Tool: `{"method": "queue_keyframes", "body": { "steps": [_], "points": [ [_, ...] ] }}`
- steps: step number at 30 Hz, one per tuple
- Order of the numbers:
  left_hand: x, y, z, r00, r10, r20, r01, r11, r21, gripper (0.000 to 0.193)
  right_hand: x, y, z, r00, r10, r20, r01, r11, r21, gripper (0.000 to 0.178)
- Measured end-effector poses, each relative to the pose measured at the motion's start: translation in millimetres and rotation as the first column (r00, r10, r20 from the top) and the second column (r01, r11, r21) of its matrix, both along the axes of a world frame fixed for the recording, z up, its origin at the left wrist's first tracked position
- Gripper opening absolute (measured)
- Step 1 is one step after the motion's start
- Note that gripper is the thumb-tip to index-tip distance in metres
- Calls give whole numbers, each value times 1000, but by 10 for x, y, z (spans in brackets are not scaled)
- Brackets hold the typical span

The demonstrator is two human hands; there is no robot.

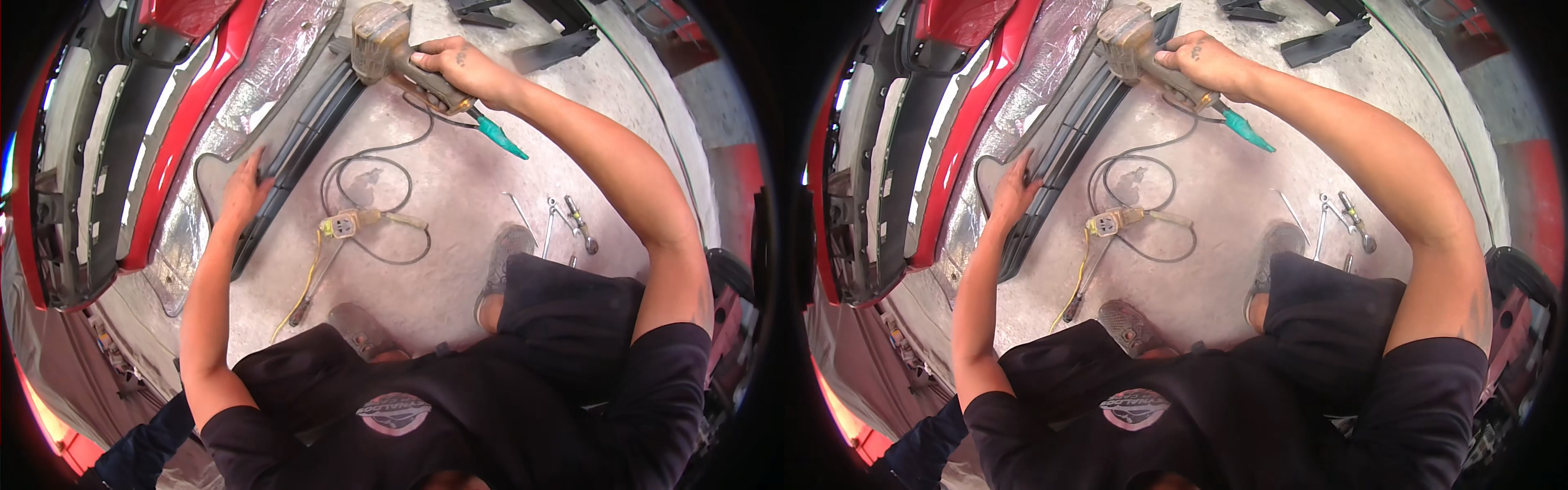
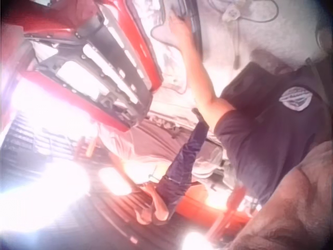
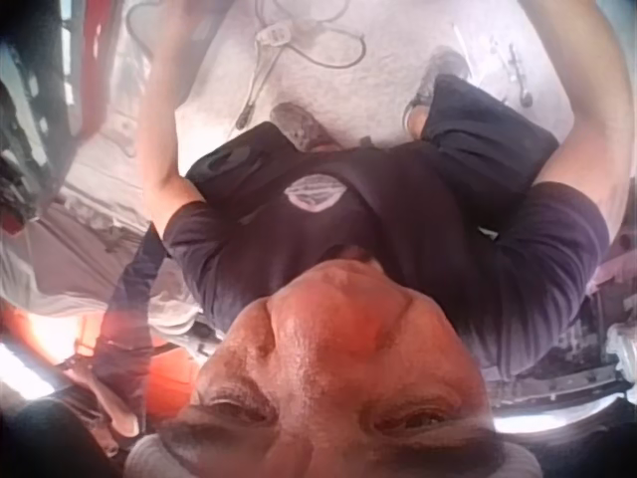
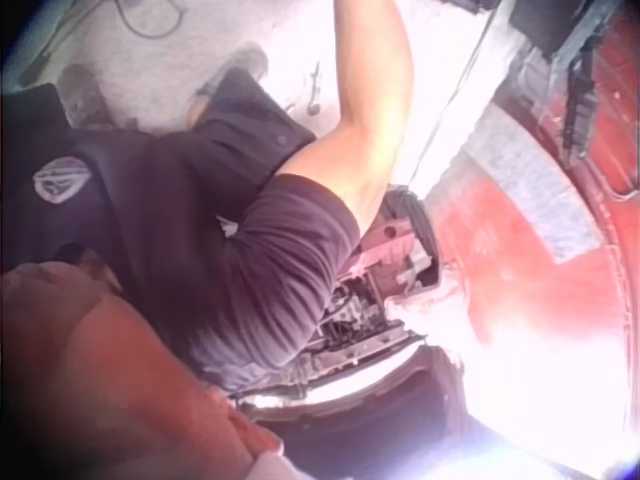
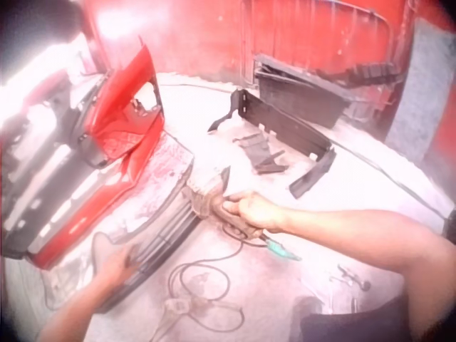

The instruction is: The person manipulates a plastic car grille by hand and applies heat with a heat gun to various sections of the component to reshape or repair it.

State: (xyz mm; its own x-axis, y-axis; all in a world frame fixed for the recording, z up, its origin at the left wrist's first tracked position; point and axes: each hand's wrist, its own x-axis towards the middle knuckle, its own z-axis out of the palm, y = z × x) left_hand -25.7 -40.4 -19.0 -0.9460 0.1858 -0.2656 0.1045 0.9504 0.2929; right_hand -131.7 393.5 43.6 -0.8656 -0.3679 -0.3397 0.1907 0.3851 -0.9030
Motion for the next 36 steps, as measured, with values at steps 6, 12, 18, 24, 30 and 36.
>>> {"method": "queue_keyframes", "body": {
  "steps": [6, 12, 18, 24, 30, 36],
  "points": [
    [623, -687, -114, 992, 87, 90, -81, 994, -67, 77, -20, -10, 88, 999, -26, 47, 25, 1000, 4, 54],
    [674, -875, -100, 980, 113, 165, -116, 993, 9, 62, -8, -152, -36, 999, 15, 29, -16, 1000, 25, 56],
    [685, -880, 252, 990, 117, 82, -126, 985, 116, 53, -59, -184, 164, 994, -76, -83, 84, 992, 94, 61],
    [656, -998, 551, 985, 148, -90, -135, 981, 139, 43, 98, -273, 676, 1000, 13, -24, -12, 998, 67, 42],
    [539, -992, 777, 985, 144, -91, -134, 986, 104, 41, 51, -132, 618, 985, -124, -124, 141, 980, 143, 34],
    [511, -828, 1050, 981, 134, -140, -130, 991, 38, 41, 107, -219, 693, 999, -21, -35, 21, 1000, 7, 37]
  ]
}}
